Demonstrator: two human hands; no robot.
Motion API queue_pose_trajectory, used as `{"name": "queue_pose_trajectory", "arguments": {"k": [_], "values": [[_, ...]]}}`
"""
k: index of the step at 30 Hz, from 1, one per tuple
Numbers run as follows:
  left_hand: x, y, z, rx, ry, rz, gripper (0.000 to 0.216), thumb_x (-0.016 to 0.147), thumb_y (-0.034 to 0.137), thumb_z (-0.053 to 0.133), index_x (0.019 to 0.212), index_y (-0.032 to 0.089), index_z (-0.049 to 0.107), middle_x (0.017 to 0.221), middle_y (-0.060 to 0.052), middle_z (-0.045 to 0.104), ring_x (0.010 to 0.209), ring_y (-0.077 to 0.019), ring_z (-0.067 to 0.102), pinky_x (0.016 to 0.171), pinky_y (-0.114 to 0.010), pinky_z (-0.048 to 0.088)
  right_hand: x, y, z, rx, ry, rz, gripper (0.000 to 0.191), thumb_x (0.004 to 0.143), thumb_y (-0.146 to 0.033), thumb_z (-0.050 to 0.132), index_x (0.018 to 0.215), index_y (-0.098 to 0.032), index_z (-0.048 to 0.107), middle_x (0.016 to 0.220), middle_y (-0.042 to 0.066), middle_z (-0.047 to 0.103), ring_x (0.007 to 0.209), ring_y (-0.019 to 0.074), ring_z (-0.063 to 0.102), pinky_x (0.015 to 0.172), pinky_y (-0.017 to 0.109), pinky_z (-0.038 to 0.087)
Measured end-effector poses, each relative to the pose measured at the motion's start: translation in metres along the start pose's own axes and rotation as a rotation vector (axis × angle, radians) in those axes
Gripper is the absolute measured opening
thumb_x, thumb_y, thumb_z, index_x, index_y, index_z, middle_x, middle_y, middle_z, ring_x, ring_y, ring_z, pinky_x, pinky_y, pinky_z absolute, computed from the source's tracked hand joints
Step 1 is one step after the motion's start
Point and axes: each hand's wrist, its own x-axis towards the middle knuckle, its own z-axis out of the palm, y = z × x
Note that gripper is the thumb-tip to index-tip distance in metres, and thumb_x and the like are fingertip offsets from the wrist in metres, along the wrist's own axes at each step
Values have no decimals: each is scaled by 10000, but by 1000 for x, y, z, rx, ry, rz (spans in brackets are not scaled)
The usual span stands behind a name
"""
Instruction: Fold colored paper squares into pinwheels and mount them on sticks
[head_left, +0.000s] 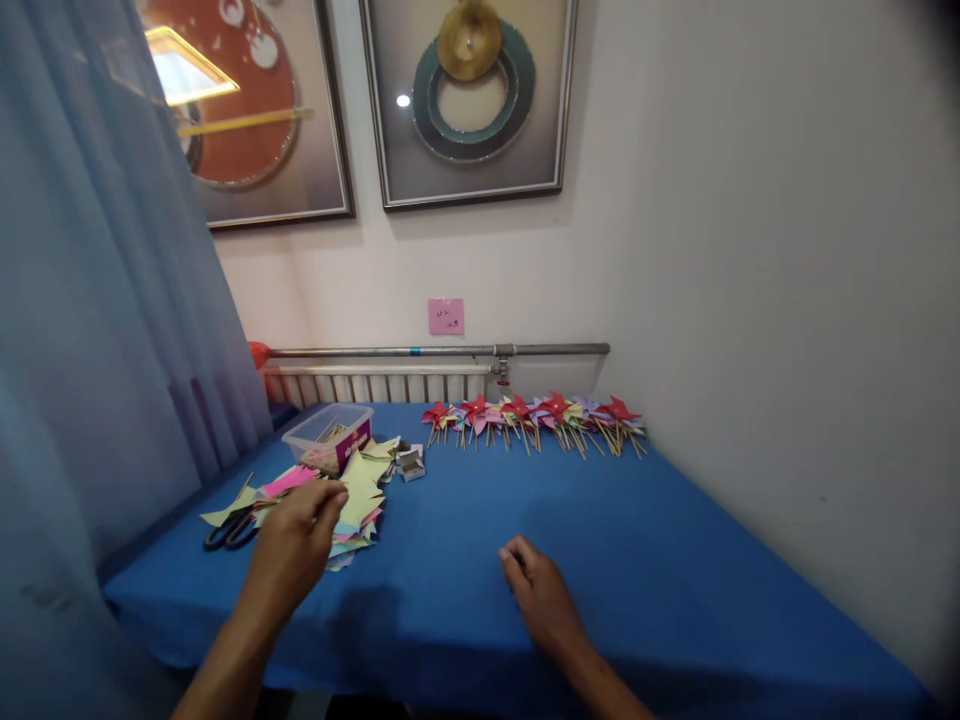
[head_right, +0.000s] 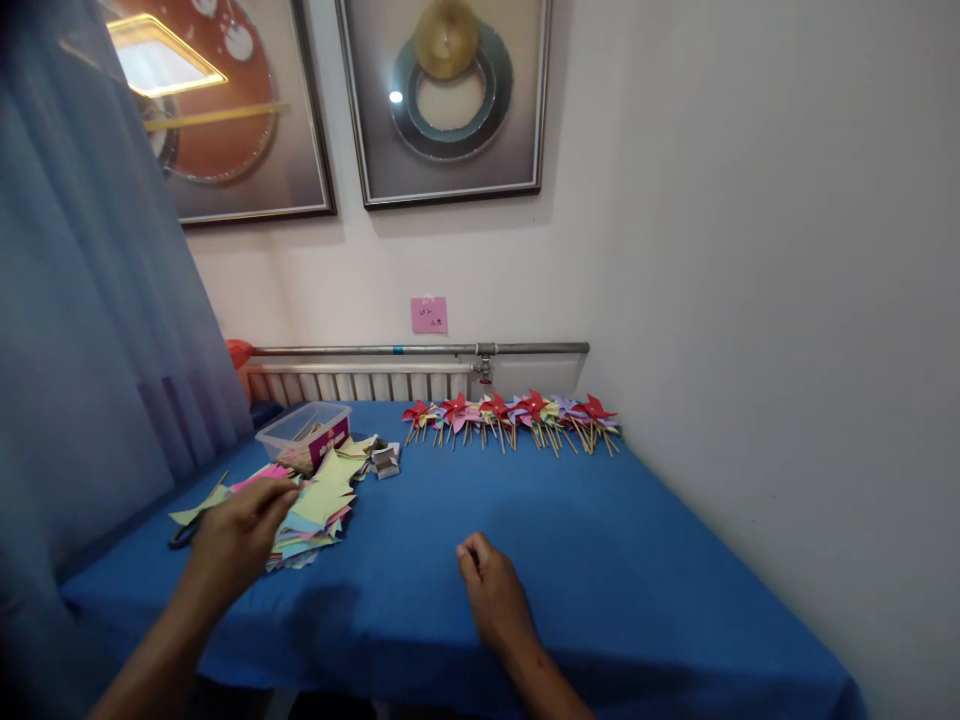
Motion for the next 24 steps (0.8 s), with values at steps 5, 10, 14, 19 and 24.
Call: {"name": "queue_pose_trajectory", "arguments": {"k": [5,10,14,19,24], "values": [[12,-21,50,315,-294,78,267,935,263,468,1006,191,715,1104,-110,716,1043,-252,637,894,-337,450,0,2,1,19,-10,7,302,948,-428,447,707,-247,442,585,-47,439,578,152,437,567,270,314],[13,-32,80,541,-433,63,289,928,284,492,1007,147,733,1158,-164,711,1123,-325,625,881,-395,433,0,4,1,34,-3,13,316,945,-440,459,697,-245,442,586,-47,435,572,146,427,556,265,318],[10,-38,85,491,-389,-65,345,938,250,431,882,162,760,1026,-151,751,973,-295,682,793,-360,428,-1,2,0,29,-13,20,303,947,-432,446,710,-244,449,595,-50,435,569,143,419,561,268,317],[11,-53,85,91,-287,-311,277,847,273,502,871,187,764,863,-81,776,810,-241,694,656,-285,421,0,0,0,13,-22,20,298,951,-432,434,717,-247,440,609,-49,437,584,150,429,583,275,318],[12,-53,84,-197,-59,-399,296,810,395,522,816,182,727,734,-44,740,695,-233,653,608,-282,434,-2,4,2,19,-15,31,315,946,-447,454,705,-246,444,597,-51,440,579,146,425,572,269,310]]}}
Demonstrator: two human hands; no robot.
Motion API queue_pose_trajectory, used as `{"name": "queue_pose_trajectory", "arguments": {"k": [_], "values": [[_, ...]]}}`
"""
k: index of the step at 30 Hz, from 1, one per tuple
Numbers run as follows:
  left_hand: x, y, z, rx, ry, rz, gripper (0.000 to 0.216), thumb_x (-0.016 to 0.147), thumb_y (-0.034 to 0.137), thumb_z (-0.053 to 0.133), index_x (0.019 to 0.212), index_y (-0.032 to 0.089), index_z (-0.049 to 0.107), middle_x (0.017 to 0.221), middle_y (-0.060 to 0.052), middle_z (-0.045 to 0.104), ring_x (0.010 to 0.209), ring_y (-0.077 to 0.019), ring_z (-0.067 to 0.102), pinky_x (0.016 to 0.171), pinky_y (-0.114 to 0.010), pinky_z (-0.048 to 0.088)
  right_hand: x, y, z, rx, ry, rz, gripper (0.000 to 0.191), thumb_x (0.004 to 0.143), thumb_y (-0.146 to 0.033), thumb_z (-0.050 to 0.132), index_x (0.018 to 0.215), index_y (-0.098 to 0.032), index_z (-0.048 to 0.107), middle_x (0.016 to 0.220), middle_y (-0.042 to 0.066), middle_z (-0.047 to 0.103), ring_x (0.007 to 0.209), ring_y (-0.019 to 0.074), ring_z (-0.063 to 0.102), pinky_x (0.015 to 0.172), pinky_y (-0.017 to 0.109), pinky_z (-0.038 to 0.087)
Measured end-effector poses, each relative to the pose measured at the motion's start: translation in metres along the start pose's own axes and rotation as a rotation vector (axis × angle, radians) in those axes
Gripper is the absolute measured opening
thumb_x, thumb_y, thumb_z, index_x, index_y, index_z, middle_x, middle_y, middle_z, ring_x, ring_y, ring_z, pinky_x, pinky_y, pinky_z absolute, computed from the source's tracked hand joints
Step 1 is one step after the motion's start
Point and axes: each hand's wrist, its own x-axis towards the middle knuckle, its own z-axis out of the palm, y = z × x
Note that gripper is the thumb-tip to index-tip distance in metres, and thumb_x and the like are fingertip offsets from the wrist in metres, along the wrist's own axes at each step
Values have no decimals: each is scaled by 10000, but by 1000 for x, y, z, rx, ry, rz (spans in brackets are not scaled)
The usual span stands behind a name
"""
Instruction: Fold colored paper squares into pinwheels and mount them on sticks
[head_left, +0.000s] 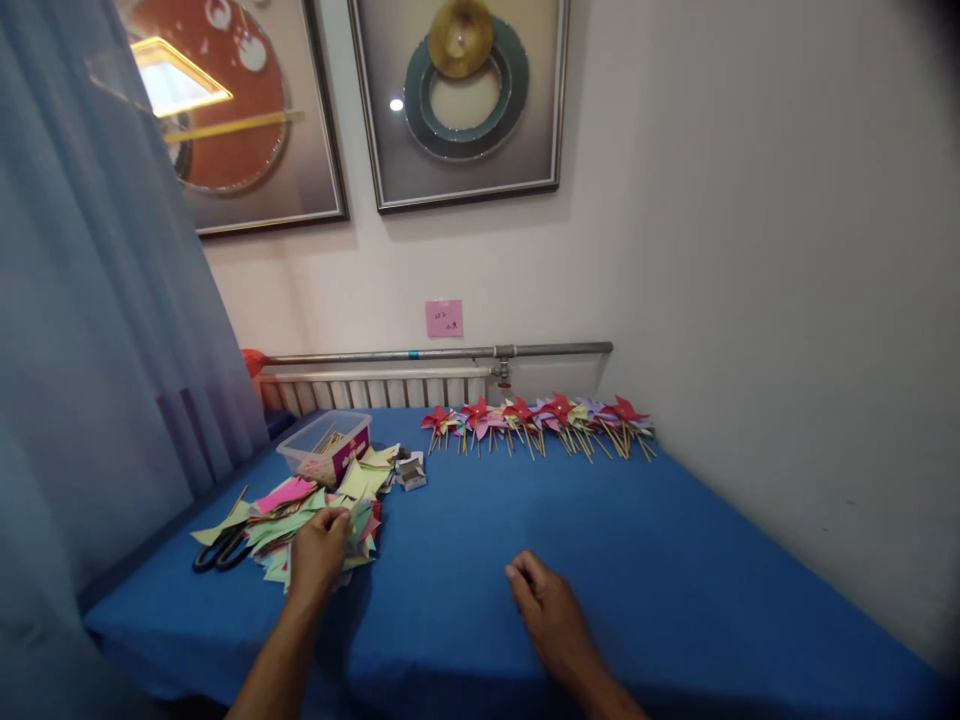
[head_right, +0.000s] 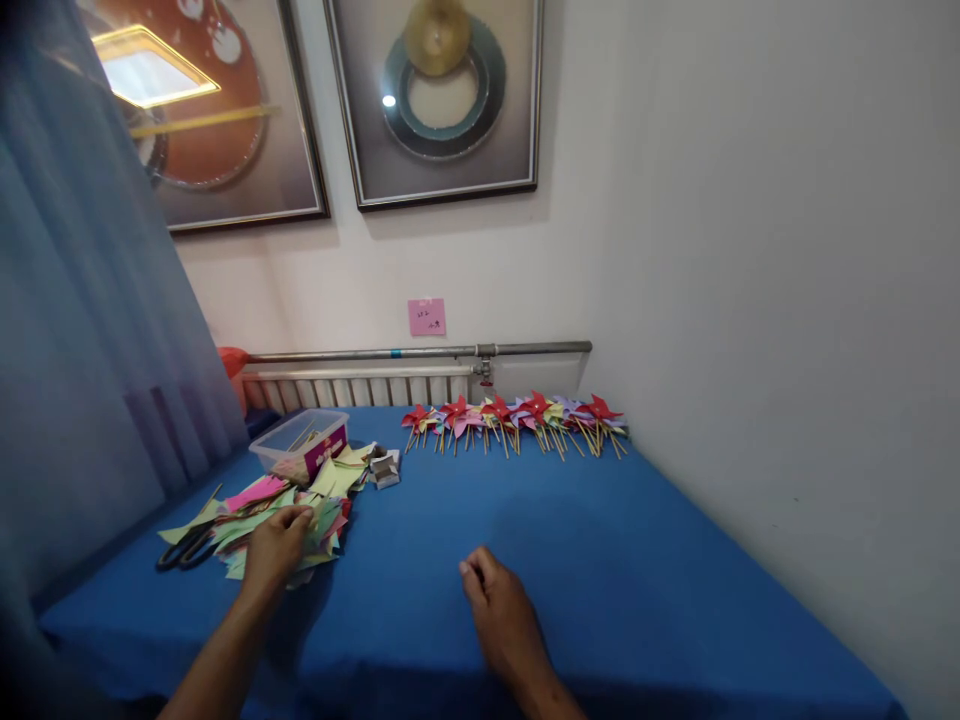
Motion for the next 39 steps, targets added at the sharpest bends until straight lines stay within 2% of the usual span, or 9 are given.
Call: {"name": "queue_pose_trajectory", "arguments": {"k": [4,7,12,16,20,25,30,34,39], "values": [[-5,17,11,-169,71,27,354,816,471,514,876,184,713,789,-45,738,752,-233,660,676,-294,468,4,6,1,77,-41,53,339,946,-493,461,716,-245,457,594,-54,458,558,136,439,556,259,327],[-15,39,32,-249,28,76,352,834,477,500,858,184,694,777,-48,723,775,-233,661,697,-297,478,21,5,8,231,-78,123,375,926,-564,489,756,-233,534,679,-20,588,588,144,532,582,266,396],[-44,72,83,-180,-120,359,305,936,384,433,867,203,668,792,-44,702,757,-207,639,698,-295,468,69,-12,29,695,-134,252,580,747,-706,708,1037,-205,672,1087,115,728,1003,258,698,875,389,518],[-63,81,116,11,-185,631,292,961,257,413,821,226,666,831,-81,701,819,-221,647,771,-335,468,100,-17,41,996,-229,298,474,775,-634,737,928,-190,675,897,81,756,922,253,721,854,384,548],[-53,86,125,27,-263,744,220,927,212,479,958,217,697,949,-103,720,905,-237,656,823,-357,473,119,-4,40,1118,-160,328,274,772,-416,765,886,-182,679,863,82,780,891,276,748,806,380,582],[4,102,129,-101,-227,464,167,893,281,562,932,199,702,944,-91,720,895,-227,648,835,-341,459,136,12,29,1119,-145,383,288,814,-334,703,1036,-150,697,932,124,802,937,316,763,825,440,595],[31,90,159,-601,-556,-84,366,740,466,742,916,153,671,791,-54,692,656,-167,608,611,-270,435,139,19,29,1089,-160,337,399,799,-405,765,1102,-153,699,969,124,806,944,305,762,838,423,592],[18,71,171,-846,-781,-134,455,646,511,838,833,136,661,705,-34,676,602,-141,588,599,-254,438,139,20,35,1010,-130,347,388,776,-422,781,1044,-148,718,864,104,801,858,290,764,788,398,590],[13,72,171,-822,-730,-196,435,555,470,888,663,154,609,607,-11,653,533,-122,547,556,-242,415,140,21,38,959,-101,363,409,752,-473,798,999,-157,715,801,75,782,755,252,741,712,352,568]]}}
